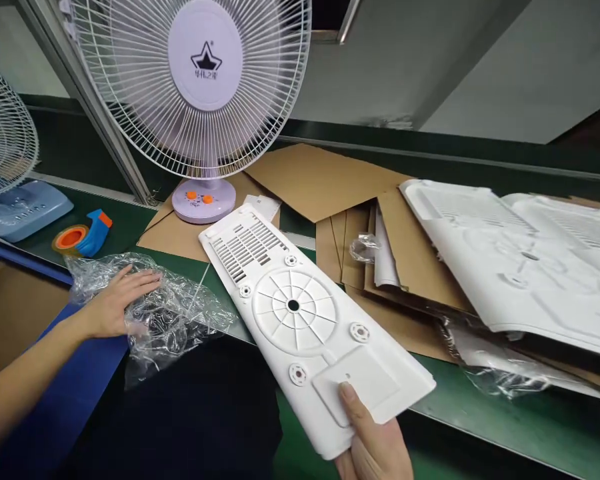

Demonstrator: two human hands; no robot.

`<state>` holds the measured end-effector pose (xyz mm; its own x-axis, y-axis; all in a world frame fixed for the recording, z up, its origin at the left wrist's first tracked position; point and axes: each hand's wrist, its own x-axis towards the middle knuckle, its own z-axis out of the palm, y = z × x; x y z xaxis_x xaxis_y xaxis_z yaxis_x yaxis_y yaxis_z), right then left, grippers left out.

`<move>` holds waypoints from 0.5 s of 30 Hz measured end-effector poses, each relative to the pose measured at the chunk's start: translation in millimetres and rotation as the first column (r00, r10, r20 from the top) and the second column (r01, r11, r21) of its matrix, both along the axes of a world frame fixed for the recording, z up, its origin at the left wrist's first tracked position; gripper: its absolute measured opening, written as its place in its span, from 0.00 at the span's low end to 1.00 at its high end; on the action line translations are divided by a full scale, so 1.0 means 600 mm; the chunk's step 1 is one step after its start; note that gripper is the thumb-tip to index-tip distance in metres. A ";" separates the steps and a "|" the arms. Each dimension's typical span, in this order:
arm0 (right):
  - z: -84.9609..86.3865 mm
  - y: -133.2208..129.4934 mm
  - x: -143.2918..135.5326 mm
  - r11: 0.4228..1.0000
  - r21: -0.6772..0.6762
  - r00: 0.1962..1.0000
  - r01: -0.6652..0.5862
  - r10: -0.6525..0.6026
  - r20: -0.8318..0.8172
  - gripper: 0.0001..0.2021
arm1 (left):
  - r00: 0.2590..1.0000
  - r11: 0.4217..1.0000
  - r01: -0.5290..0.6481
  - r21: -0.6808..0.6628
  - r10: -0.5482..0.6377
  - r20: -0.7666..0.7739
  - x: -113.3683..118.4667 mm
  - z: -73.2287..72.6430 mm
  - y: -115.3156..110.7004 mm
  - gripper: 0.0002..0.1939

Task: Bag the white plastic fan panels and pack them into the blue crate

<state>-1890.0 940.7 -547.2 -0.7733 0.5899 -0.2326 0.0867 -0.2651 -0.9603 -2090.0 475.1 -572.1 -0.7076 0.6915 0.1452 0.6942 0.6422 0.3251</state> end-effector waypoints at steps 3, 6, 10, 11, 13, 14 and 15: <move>-0.014 0.005 0.001 1.000 -0.009 1.000 -0.004 0.004 -0.026 0.36 | 0.999 0.983 -0.034 -0.180 0.038 0.022 -0.002 -0.002 -0.021 0.40; -0.030 0.009 -0.002 0.999 0.028 0.999 -0.026 0.027 -0.026 0.34 | 0.997 0.988 -0.014 -0.157 0.025 0.068 -0.015 -0.005 -0.040 0.40; -0.051 0.017 0.000 0.977 0.189 0.991 -0.099 0.114 -0.068 0.33 | 0.989 1.000 0.014 -0.008 -0.012 0.149 -0.047 0.014 -0.058 0.41; -0.055 0.019 0.001 0.971 0.212 0.988 -0.111 0.131 -0.082 0.33 | 0.990 1.000 0.017 0.020 -0.019 0.143 -0.058 0.024 -0.063 0.40; -0.060 0.022 0.003 0.965 0.226 0.984 -0.130 0.154 -0.093 0.34 | 0.996 0.999 0.042 0.029 -0.044 0.073 -0.083 0.044 -0.071 0.37; -0.060 0.022 0.004 0.963 0.232 0.982 -0.140 0.165 -0.093 0.34 | 0.998 0.998 0.056 0.017 -0.056 0.010 -0.096 0.055 -0.075 0.34; -0.059 0.021 0.004 0.958 0.243 0.980 -0.150 0.176 -0.091 0.34 | 0.996 0.998 0.067 0.004 -0.067 -0.061 -0.110 0.066 -0.077 0.32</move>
